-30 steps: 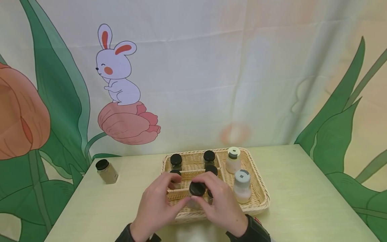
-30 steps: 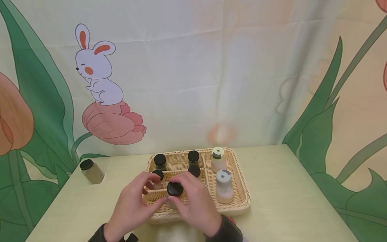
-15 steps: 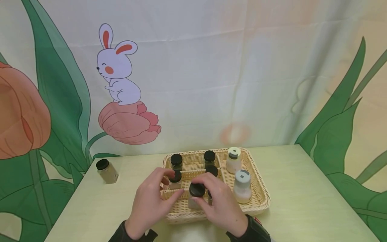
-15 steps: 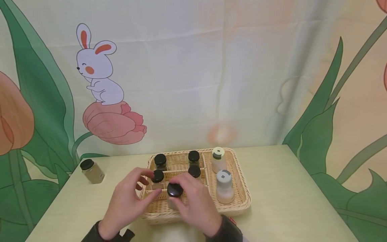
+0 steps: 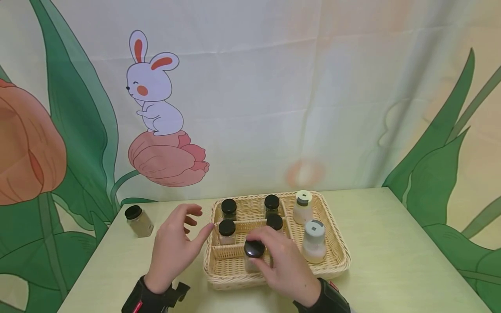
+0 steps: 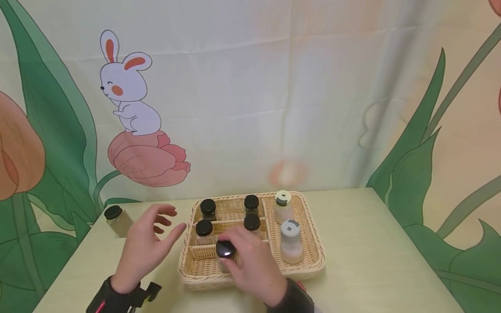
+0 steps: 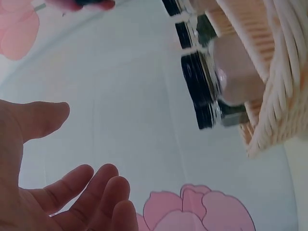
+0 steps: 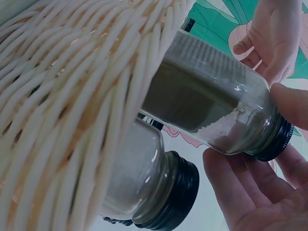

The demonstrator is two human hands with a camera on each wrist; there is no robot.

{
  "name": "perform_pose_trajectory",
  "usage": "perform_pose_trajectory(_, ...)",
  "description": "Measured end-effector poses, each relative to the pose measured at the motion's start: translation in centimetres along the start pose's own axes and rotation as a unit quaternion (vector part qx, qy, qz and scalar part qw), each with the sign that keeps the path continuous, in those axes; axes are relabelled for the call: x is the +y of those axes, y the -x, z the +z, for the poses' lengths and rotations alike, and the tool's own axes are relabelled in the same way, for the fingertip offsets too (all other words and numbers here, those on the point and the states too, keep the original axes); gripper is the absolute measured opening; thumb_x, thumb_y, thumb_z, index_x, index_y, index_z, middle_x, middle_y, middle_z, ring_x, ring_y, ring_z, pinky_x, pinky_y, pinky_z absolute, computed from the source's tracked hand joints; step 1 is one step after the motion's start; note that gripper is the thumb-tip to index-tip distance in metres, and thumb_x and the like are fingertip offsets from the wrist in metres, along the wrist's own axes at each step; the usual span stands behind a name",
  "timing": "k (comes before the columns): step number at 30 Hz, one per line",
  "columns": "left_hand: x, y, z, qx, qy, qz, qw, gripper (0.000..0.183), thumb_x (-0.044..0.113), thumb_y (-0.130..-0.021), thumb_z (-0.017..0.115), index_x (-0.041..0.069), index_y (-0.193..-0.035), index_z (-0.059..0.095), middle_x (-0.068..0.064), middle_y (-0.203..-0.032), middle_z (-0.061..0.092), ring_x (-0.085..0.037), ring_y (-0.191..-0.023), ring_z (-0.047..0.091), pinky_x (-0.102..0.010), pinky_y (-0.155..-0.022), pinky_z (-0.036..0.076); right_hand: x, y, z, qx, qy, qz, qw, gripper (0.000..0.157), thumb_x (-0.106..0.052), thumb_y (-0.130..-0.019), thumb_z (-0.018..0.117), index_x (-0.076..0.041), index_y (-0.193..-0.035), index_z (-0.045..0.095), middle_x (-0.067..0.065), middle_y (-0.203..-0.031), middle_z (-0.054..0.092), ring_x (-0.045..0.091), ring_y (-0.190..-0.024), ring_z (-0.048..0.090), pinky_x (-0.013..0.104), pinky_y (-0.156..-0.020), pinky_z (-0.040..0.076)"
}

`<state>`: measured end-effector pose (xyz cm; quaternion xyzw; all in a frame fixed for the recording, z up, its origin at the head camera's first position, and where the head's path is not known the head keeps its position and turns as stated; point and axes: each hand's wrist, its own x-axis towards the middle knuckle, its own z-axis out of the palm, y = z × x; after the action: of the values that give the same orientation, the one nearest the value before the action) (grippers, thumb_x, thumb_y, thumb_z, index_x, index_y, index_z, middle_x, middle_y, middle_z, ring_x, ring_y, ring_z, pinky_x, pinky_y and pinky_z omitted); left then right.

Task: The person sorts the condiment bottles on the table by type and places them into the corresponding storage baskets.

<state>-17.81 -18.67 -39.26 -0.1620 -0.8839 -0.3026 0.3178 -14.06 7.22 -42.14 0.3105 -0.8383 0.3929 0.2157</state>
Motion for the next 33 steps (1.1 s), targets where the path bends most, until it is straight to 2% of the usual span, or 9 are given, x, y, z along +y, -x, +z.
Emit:
perform_pose_trajectory(8, -1.8, -0.7, -0.8, 0.006, -0.026, -0.044, 0.9987, 0.048, 0.043, -0.083, 0.075, 0.011, -0.117, 0.063, 0.002, -0.105, 0.066, -0.012, -0.083, 0.06, -0.034, -0.066, 0.049, 0.0, 0.0, 0.2, -0.006, -0.005, -0.01, 1.0, 0.039, -0.016, -0.081, 0.078, -0.022, -0.117, 0.062, -0.015, -0.118, 0.06, 0.004, -0.107, 0.058, 0.032, -0.091, 0.05)
perform_pose_trajectory(14, -2.8, -1.2, -1.4, 0.017, -0.041, -0.072, 0.9964, 0.049, 0.044, -0.085, 0.073, 0.009, -0.119, 0.063, -0.003, -0.105, 0.066, -0.018, -0.085, 0.061, -0.037, -0.068, 0.048, 0.2, 0.1, 0.4, -0.015, -0.009, -0.026, 1.0, 0.036, -0.016, -0.082, 0.077, -0.018, -0.115, 0.063, -0.012, -0.117, 0.061, 0.005, -0.108, 0.059, 0.028, -0.091, 0.05)
perform_pose_trajectory(25, -4.0, -1.4, -1.8, 0.03, -0.071, -0.075, 0.9942, 0.048, 0.044, -0.084, 0.073, 0.009, -0.115, 0.065, -0.004, -0.106, 0.066, -0.021, -0.088, 0.061, -0.038, -0.066, 0.046, 0.4, 0.1, 0.6, -0.018, -0.008, -0.036, 0.999, 0.037, -0.016, -0.082, 0.076, -0.018, -0.116, 0.062, -0.009, -0.116, 0.062, 0.006, -0.106, 0.06, 0.028, -0.09, 0.05)
perform_pose_trajectory(33, -5.5, -1.5, -1.8, 0.041, -0.088, -0.081, 0.9919, 0.046, 0.04, -0.083, 0.075, 0.005, -0.112, 0.066, -0.011, -0.109, 0.066, -0.029, -0.098, 0.058, -0.049, -0.077, 0.045, 0.4, 0.2, 0.8, -0.022, -0.002, -0.037, 0.999, 0.039, -0.016, -0.081, 0.078, -0.019, -0.117, 0.062, -0.01, -0.116, 0.062, 0.005, -0.106, 0.059, 0.027, -0.09, 0.05)
